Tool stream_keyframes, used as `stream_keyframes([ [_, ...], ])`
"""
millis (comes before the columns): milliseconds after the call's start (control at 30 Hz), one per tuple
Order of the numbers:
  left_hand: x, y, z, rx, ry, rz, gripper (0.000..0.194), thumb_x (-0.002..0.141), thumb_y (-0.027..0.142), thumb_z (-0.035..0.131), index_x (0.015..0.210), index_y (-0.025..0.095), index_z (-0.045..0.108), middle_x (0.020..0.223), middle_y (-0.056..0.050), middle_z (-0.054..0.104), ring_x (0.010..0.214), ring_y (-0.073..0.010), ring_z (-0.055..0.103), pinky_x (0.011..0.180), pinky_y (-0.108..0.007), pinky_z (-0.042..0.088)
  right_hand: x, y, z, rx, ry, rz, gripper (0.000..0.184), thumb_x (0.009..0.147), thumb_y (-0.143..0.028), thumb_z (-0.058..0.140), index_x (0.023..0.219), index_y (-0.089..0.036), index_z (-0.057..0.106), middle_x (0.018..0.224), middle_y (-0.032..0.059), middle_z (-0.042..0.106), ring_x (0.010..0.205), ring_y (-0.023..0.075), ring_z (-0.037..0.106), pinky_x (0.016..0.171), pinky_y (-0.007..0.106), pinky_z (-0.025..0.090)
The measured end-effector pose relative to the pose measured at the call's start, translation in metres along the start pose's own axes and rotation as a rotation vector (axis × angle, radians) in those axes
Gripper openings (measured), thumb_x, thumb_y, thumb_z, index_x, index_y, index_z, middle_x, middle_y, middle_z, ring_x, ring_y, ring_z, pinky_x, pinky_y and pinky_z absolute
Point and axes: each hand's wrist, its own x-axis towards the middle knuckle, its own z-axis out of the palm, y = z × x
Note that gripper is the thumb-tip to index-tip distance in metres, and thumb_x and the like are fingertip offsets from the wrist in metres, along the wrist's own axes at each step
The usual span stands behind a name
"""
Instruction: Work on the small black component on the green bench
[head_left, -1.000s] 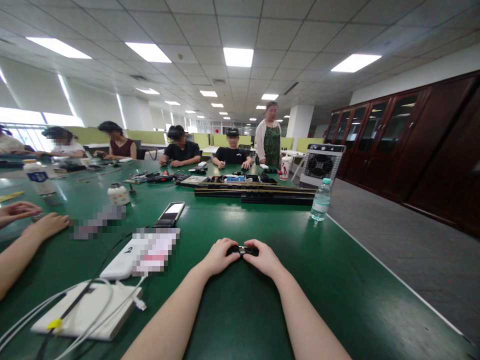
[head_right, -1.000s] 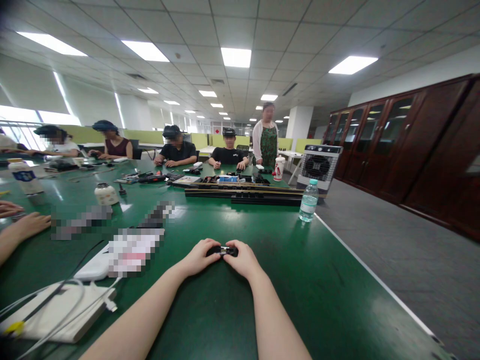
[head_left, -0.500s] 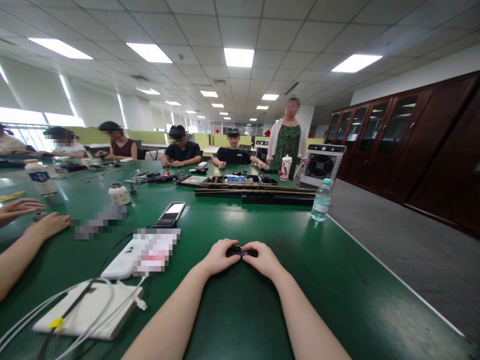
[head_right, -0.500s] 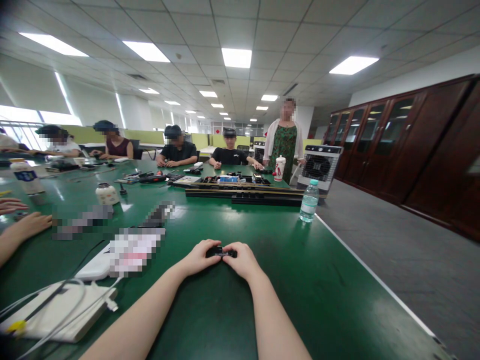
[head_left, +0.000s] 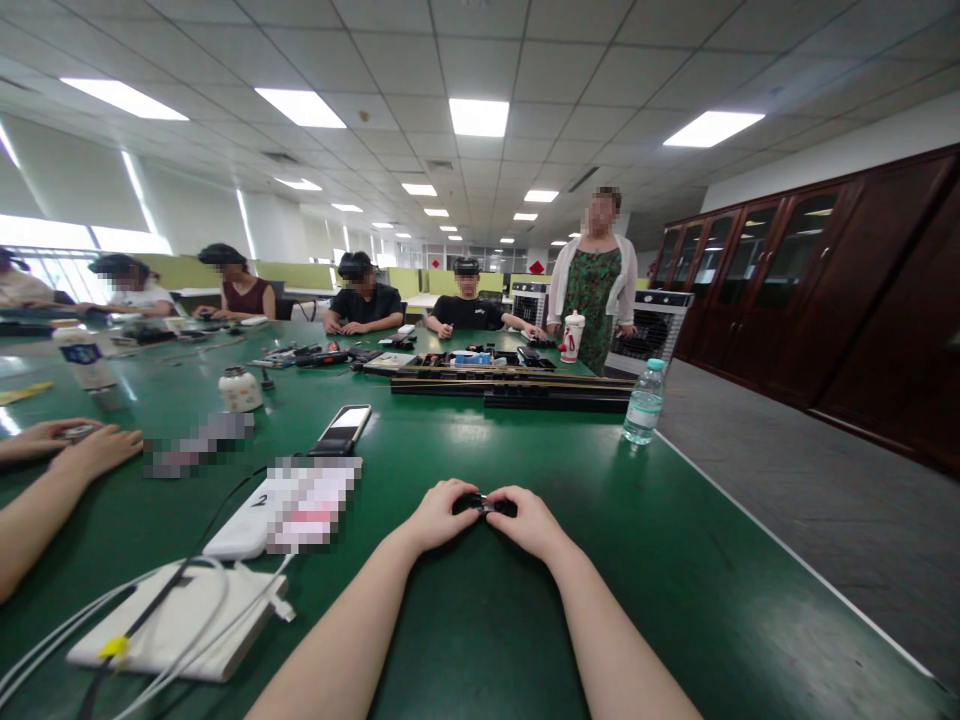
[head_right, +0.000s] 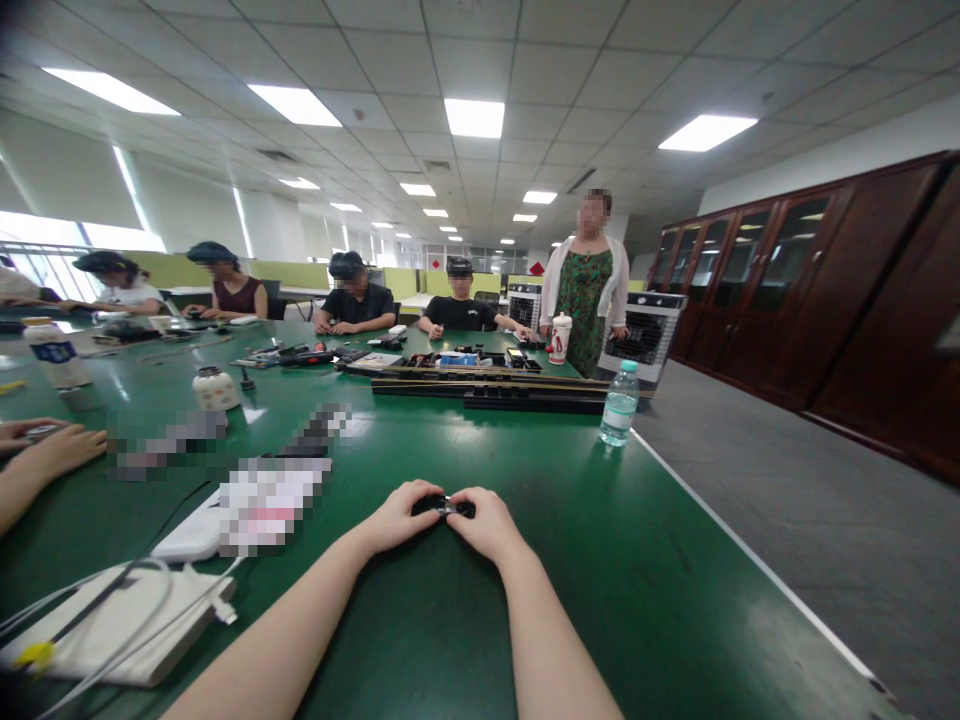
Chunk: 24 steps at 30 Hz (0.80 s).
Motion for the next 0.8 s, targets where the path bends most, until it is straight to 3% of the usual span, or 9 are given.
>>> stream_keyframes([
  [267, 0.0, -0.0003, 0.0005, -0.016, 0.007, -0.018, 0.042, 0.076, 0.033, 0.058, 0.114, 0.018, 0.057, 0.113, -0.008, 0.06, 0.106, -0.0242, 0.053, 0.094, -0.036, 0.04, -0.0005, -0.0002, 0.0007, 0.004, -0.002, -0.014, 0.022, 0.067, -0.024, 0.061, 0.087, -0.021, 0.068, 0.092, 0.0043, 0.069, 0.089, 0.0212, 0.061, 0.083, 0.035, 0.046],
  [800, -0.0005, 0.0005, -0.001, -0.039, 0.008, 0.005, 0.035, 0.075, 0.031, 0.058, 0.109, 0.021, 0.061, 0.108, -0.006, 0.063, 0.103, -0.0227, 0.055, 0.093, -0.035, 0.041, -0.0005, 0.0, 0.0004, -0.014, -0.011, -0.013, 0.021, 0.068, -0.025, 0.062, 0.088, -0.021, 0.067, 0.094, 0.0049, 0.068, 0.091, 0.0216, 0.06, 0.084, 0.035, 0.045],
])
